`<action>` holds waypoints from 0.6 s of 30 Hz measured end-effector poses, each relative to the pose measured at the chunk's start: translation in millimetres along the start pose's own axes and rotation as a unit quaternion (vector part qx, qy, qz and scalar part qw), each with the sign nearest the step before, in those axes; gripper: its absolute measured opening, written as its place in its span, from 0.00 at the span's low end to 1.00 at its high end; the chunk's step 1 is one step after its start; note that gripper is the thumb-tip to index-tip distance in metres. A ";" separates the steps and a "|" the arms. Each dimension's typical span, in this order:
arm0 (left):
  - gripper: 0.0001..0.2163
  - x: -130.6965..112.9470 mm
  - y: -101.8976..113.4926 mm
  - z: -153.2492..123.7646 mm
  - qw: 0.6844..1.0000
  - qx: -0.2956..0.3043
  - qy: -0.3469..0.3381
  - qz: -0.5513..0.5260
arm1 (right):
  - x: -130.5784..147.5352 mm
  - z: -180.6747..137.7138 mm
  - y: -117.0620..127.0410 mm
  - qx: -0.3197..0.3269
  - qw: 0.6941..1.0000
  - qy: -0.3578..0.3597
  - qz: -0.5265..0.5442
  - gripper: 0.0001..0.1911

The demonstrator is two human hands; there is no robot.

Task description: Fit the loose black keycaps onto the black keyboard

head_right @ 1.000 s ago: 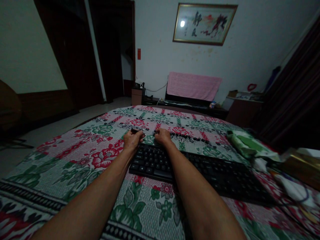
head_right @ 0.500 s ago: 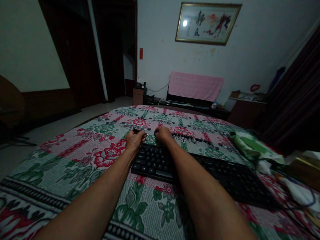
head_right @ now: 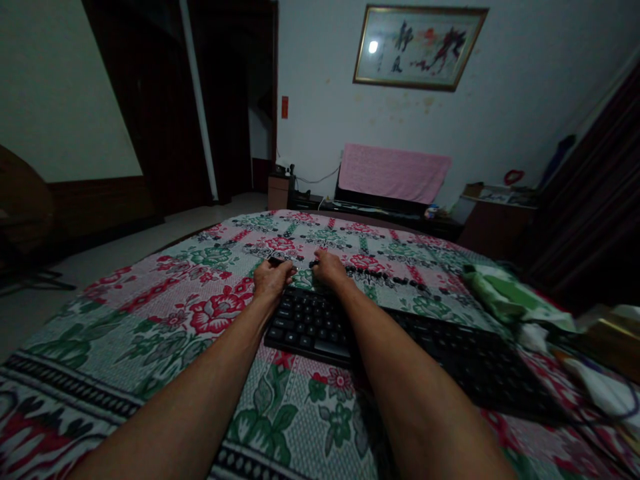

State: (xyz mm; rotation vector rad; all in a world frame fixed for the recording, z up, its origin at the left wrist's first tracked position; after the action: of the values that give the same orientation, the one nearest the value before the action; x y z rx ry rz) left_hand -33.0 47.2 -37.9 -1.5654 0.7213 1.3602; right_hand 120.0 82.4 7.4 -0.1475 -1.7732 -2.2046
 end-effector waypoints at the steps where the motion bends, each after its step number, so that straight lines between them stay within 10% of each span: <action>1: 0.08 -0.1 0.1 0.0 1.000 0.001 -0.002 0.001 | -1.3 -3.9 3.9 0.004 1.000 0.005 0.010 0.25; 6: 0.07 -3.3 1.3 -2.1 1.000 0.000 -0.004 0.010 | -6.6 -52.7 31.4 0.085 0.990 0.086 0.074 0.19; 18: 0.08 -8.5 1.4 -5.1 1.000 0.026 0.003 -0.003 | -3.6 -142.7 49.7 0.279 0.950 0.134 0.044 0.64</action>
State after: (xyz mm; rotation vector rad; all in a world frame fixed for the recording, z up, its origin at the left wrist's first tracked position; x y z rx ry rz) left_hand -33.9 40.9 -30.2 -1.5304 0.7506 1.3224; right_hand 154.1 -64.2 20.1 0.1875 -2.0934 -1.4985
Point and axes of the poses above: each hand's wrist, its own z-axis towards the middle knuckle, its own y-axis out of the back of the hand, x = y × z, the point moved 6 cm from there along z, towards the middle knuckle, and after that the axes turned 1 degree about z, right-handed, at the moved point
